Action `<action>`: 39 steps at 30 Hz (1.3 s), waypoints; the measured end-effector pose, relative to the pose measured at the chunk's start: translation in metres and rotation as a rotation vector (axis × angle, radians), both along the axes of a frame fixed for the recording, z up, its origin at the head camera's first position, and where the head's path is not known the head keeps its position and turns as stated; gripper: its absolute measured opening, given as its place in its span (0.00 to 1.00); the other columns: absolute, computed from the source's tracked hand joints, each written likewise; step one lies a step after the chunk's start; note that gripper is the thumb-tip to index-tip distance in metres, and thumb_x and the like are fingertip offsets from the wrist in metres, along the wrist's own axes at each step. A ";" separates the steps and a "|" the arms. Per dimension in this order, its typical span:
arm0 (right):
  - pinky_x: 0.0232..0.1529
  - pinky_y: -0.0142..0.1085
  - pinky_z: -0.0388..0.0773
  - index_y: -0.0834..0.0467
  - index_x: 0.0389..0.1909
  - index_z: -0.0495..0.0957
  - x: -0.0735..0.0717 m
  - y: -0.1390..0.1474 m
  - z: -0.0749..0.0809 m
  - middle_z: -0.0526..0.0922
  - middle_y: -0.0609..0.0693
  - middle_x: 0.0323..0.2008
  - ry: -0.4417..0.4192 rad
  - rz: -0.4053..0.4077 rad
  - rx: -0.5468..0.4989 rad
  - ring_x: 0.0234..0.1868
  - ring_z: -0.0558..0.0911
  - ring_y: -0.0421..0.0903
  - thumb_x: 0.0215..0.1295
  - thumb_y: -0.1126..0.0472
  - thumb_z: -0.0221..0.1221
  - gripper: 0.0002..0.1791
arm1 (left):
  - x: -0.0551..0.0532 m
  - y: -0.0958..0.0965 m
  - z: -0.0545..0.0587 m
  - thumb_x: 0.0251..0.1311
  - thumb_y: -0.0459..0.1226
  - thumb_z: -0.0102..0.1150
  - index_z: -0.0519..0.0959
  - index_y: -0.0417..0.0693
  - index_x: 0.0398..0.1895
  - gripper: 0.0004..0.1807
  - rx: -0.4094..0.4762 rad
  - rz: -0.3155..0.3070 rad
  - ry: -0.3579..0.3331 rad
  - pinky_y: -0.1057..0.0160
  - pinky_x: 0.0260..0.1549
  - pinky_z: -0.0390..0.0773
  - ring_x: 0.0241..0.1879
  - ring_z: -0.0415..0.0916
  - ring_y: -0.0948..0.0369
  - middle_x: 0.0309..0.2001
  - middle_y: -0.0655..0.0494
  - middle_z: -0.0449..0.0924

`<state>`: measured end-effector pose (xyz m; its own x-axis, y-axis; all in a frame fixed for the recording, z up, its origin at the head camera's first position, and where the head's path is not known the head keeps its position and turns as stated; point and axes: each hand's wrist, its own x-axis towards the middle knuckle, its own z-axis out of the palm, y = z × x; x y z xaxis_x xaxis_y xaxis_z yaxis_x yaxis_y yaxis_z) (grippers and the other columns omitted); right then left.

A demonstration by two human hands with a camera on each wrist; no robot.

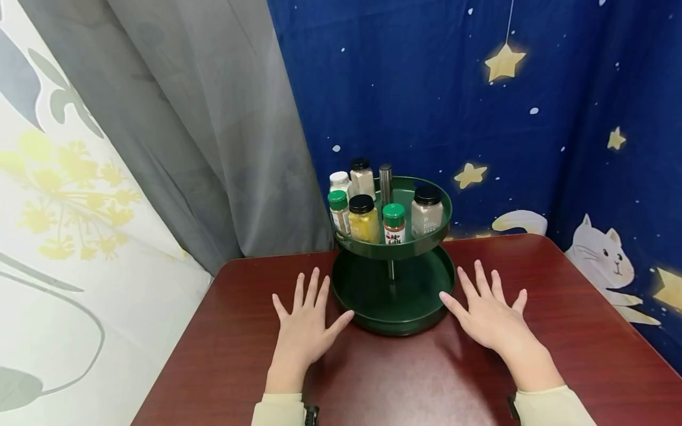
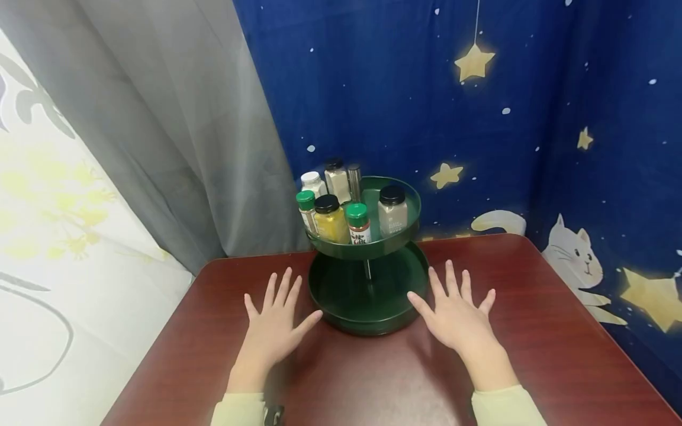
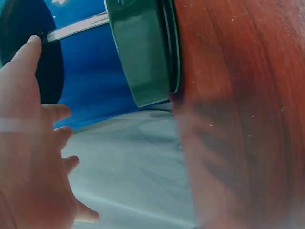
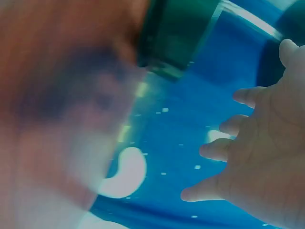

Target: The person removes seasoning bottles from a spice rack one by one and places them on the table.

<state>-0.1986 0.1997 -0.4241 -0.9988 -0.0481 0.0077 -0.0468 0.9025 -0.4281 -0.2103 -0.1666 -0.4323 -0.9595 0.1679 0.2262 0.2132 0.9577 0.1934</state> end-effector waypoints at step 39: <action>0.79 0.76 0.42 0.45 0.88 0.46 0.022 -0.018 0.109 0.38 0.54 0.89 0.397 0.010 -0.164 0.86 0.49 0.68 0.78 0.36 0.55 0.47 | 0.011 0.040 0.100 0.74 0.73 0.36 0.63 0.53 0.84 0.47 0.193 -0.210 0.609 0.16 0.73 0.45 0.86 0.48 0.45 0.88 0.51 0.48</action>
